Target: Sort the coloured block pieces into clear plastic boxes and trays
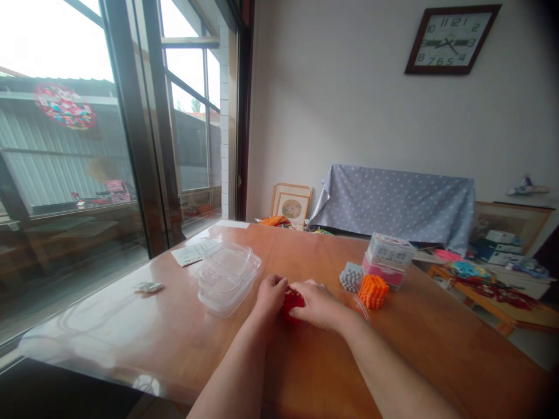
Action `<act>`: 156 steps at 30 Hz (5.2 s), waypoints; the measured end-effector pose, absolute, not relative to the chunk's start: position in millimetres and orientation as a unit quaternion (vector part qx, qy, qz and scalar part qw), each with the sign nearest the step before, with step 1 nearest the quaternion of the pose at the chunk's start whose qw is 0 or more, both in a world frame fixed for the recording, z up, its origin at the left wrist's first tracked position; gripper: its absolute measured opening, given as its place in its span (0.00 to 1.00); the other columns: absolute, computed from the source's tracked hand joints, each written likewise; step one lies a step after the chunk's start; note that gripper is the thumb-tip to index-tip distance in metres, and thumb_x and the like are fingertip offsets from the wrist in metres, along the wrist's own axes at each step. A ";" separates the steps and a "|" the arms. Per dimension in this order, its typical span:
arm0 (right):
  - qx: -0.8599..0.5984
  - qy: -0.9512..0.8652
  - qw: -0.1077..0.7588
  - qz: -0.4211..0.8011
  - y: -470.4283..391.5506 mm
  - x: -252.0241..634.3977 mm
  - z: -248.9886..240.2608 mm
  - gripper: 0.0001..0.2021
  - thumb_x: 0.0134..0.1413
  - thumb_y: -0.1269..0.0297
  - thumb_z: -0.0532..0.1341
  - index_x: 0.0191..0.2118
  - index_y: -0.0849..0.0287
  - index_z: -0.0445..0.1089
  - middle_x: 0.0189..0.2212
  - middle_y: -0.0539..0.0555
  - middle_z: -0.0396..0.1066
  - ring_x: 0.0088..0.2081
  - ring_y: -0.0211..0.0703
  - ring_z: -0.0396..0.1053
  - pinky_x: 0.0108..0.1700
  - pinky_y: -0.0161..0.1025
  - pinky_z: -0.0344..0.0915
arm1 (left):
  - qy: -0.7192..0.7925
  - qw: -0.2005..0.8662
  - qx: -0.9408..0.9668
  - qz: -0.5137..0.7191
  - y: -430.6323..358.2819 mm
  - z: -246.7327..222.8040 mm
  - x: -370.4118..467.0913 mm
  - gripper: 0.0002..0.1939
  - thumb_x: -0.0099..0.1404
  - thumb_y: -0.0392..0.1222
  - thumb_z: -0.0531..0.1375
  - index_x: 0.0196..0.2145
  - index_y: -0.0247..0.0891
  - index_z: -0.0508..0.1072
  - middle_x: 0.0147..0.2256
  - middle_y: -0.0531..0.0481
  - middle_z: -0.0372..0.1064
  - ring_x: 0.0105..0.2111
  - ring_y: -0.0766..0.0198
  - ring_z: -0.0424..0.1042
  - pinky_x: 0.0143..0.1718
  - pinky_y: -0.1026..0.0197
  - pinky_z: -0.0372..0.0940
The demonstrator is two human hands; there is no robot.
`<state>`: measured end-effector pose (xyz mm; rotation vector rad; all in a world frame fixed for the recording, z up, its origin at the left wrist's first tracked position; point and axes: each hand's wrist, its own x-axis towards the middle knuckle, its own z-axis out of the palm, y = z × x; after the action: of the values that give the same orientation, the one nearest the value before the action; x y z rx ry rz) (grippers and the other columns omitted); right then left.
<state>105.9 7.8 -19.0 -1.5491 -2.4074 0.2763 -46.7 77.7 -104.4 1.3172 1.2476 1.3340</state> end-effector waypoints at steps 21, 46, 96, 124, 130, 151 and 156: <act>-0.604 -0.763 0.188 0.134 -1.3 228.0 -27.9 0.17 0.50 0.58 0.66 0.46 0.56 0.76 0.43 0.55 0.78 0.44 0.50 0.73 0.44 0.40 0.66 | 0.511 0.472 0.503 0.512 70.7 -95.6 -46.1 0.26 0.66 0.65 0.56 0.34 0.35 0.71 0.30 0.44 0.73 0.23 0.65 0.70 0.23 0.65 0.62; -0.677 -0.729 0.097 0.005 -10.3 222.7 -35.3 0.13 0.52 0.52 0.65 0.38 0.53 0.79 0.39 0.56 0.76 0.43 0.51 0.71 0.39 0.40 0.58 | 0.507 0.484 0.495 0.513 68.1 -92.6 -46.3 0.27 0.64 0.66 0.58 0.34 0.35 0.71 0.30 0.45 0.72 0.23 0.66 0.69 0.22 0.66 0.61; -0.517 -0.835 0.151 0.110 22.7 127.4 -25.6 0.23 0.48 0.51 0.70 0.49 0.52 0.73 0.56 0.57 0.70 0.67 0.63 0.55 0.64 0.53 0.55 | 0.502 0.430 0.518 0.542 73.2 -98.9 -46.6 0.27 0.66 0.66 0.54 0.31 0.36 0.71 0.27 0.46 0.73 0.24 0.63 0.71 0.26 0.63 0.61; -0.584 -0.712 0.374 0.112 14.8 243.2 -67.4 0.14 0.60 0.50 0.59 0.39 0.56 0.73 0.33 0.53 0.72 0.36 0.46 0.69 0.40 0.41 0.64 | 0.512 0.431 0.534 0.517 68.5 -93.1 -46.7 0.26 0.62 0.67 0.57 0.30 0.37 0.69 0.29 0.45 0.74 0.23 0.63 0.70 0.25 0.63 0.61; -0.580 -0.654 0.470 0.122 4.9 264.5 -90.7 0.18 0.63 0.47 0.56 0.27 0.54 0.65 0.22 0.46 0.62 0.27 0.41 0.60 0.32 0.38 0.58 | 0.515 0.417 0.546 0.513 67.2 -92.2 -46.8 0.26 0.61 0.66 0.58 0.29 0.37 0.69 0.29 0.44 0.74 0.24 0.62 0.71 0.25 0.63 0.62; -0.676 -0.573 0.447 0.121 8.8 264.1 -96.2 0.24 0.62 0.45 0.52 0.21 0.55 0.53 0.16 0.47 0.58 0.22 0.41 0.58 0.27 0.38 0.47 | 0.534 0.389 0.587 0.468 62.9 -93.3 -49.3 0.34 0.55 0.75 0.60 0.32 0.36 0.73 0.31 0.45 0.74 0.28 0.59 0.73 0.27 0.61 0.65; -0.669 -0.551 0.468 0.173 18.0 265.4 -105.2 0.24 0.61 0.45 0.53 0.20 0.54 0.53 0.16 0.46 0.55 0.23 0.40 0.58 0.27 0.38 0.47 | 0.533 0.384 0.579 0.483 57.3 -94.2 -45.5 0.34 0.54 0.73 0.62 0.35 0.35 0.74 0.31 0.45 0.75 0.28 0.60 0.72 0.28 0.61 0.64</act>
<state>265.4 18.0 -105.2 -1.6405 -1.3528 0.4244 -45.5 57.3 -94.2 1.4766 1.3579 1.2314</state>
